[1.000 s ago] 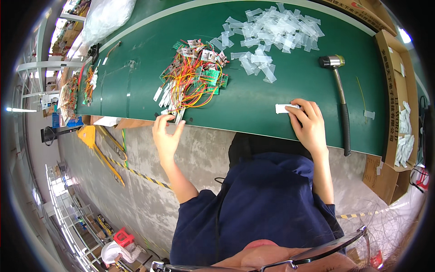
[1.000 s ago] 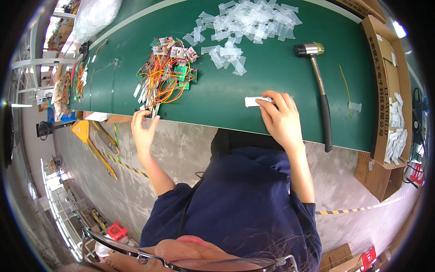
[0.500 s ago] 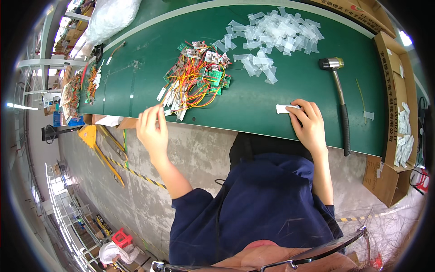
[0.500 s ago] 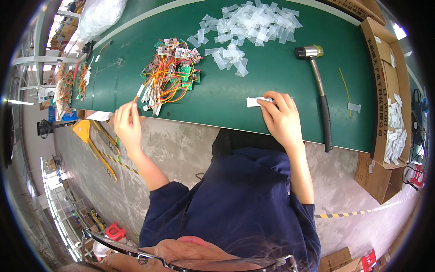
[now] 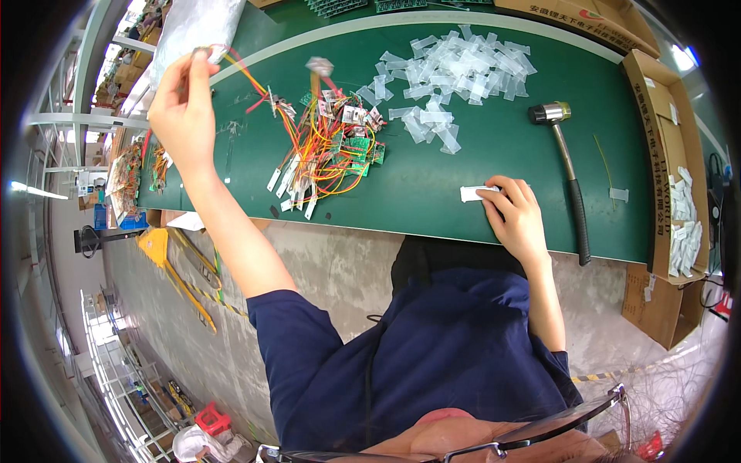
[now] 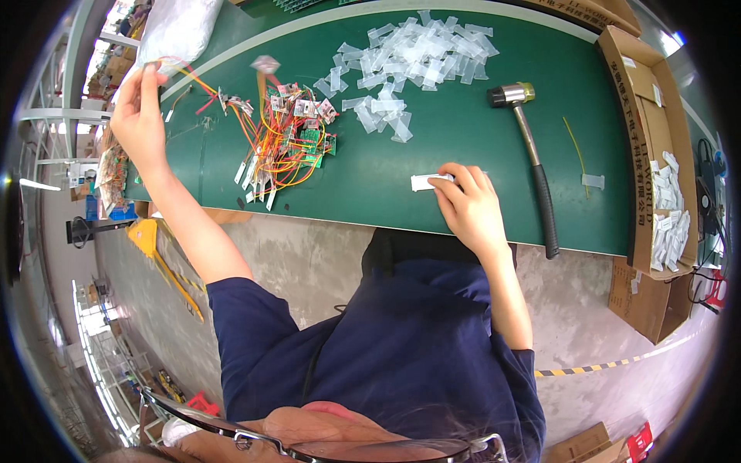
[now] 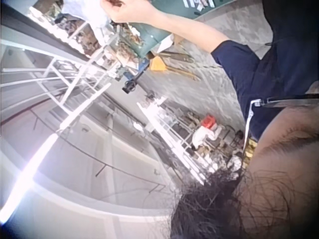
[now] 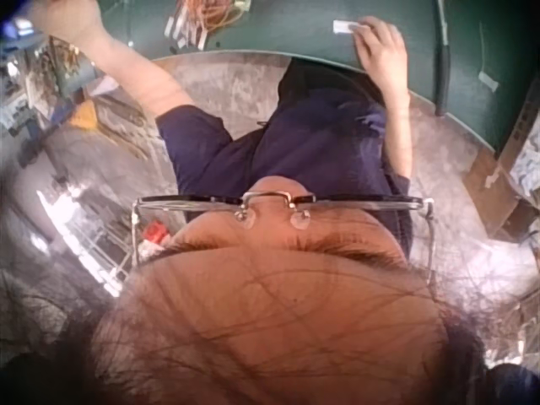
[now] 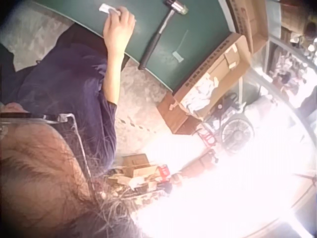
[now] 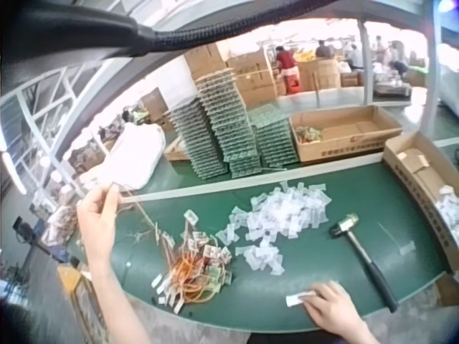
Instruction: Attaching wires and circuit boards to plastic strips using a hammer for fit.
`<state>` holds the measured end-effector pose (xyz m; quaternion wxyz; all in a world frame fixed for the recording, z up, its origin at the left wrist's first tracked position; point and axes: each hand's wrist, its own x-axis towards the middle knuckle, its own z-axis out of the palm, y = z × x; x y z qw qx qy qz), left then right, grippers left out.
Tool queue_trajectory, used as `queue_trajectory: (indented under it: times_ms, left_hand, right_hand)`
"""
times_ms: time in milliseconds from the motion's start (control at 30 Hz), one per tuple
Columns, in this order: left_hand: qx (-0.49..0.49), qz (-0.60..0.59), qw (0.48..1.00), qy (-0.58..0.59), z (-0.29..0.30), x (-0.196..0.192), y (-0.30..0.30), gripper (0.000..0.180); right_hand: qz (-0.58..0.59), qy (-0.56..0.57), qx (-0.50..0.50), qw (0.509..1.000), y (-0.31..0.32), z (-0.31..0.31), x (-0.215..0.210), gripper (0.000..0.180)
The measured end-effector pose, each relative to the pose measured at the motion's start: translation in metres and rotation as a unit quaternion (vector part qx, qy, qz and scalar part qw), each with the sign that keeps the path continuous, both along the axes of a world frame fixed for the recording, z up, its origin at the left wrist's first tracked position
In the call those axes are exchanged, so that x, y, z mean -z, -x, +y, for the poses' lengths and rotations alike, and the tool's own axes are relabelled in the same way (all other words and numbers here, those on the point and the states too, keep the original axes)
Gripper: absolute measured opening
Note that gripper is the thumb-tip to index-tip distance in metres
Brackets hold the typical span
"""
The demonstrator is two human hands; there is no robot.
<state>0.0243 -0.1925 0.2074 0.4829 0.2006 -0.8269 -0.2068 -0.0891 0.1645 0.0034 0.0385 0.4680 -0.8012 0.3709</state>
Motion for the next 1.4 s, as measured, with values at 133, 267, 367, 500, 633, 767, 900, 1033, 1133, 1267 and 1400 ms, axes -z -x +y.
queue_trajectory:
  times_ms: [133, 267, 367, 500, 633, 767, 900, 1033, 1133, 1267, 1400]
  left_hand:
    - [0.064, -0.042, 0.997, 0.008, -0.003, -0.002, 0.024, 0.017]
    - [0.083, 0.048, 0.995, -0.036, -0.012, -0.015, 0.009, 0.018]
    - [0.099, 0.054, 0.993, -0.043, -0.004, -0.008, 0.025, 0.018]
    - [0.093, 0.057, 0.993, -0.048, 0.010, -0.024, 0.027, 0.017]
    - [0.232, 0.042, 0.969, -0.068, 0.012, -0.045, 0.036, 0.021]
    - [0.307, 0.002, 0.951, -0.048, 0.070, -0.030, 0.048, 0.020]
    - [0.346, -0.074, 0.924, -0.143, 0.108, 0.022, 0.028, 0.010]
    - [0.320, -0.161, 0.899, -0.251, 0.135, 0.105, 0.004, 0.015]
    - [0.294, -0.123, 0.833, -0.453, 0.149, 0.141, -0.025, 0.025]
    - [0.228, -0.048, 0.831, -0.506, 0.151, 0.137, -0.041, 0.038]
    - [0.239, 0.026, 0.875, -0.419, 0.128, 0.135, -0.065, 0.024]
  right_hand:
    - [0.005, 0.011, -0.001, 1.000, 0.002, 0.000, -0.002, 0.016]
    - [-0.004, 0.026, -0.023, 0.999, -0.004, -0.004, -0.006, 0.016]
    - [0.000, 0.016, -0.005, 1.000, 0.001, -0.001, -0.003, 0.016]
    - [-0.004, 0.021, -0.007, 1.000, 0.000, -0.001, -0.004, 0.015]
    - [-0.005, 0.020, -0.008, 1.000, 0.000, -0.001, -0.004, 0.015]
    - [-0.002, 0.023, -0.006, 1.000, 0.001, -0.001, -0.002, 0.018]
    - [-0.008, 0.031, 0.002, 0.999, 0.001, 0.000, 0.000, 0.023]
    - [-0.017, 0.019, 0.000, 1.000, 0.001, 0.003, 0.002, 0.024]
    - [-0.021, 0.021, -0.002, 1.000, 0.000, 0.002, 0.002, 0.023]
    - [-0.011, 0.023, 0.001, 1.000, 0.001, 0.002, 0.001, 0.022]
    - [-0.006, 0.027, -0.001, 1.000, 0.000, 0.001, 0.000, 0.022]
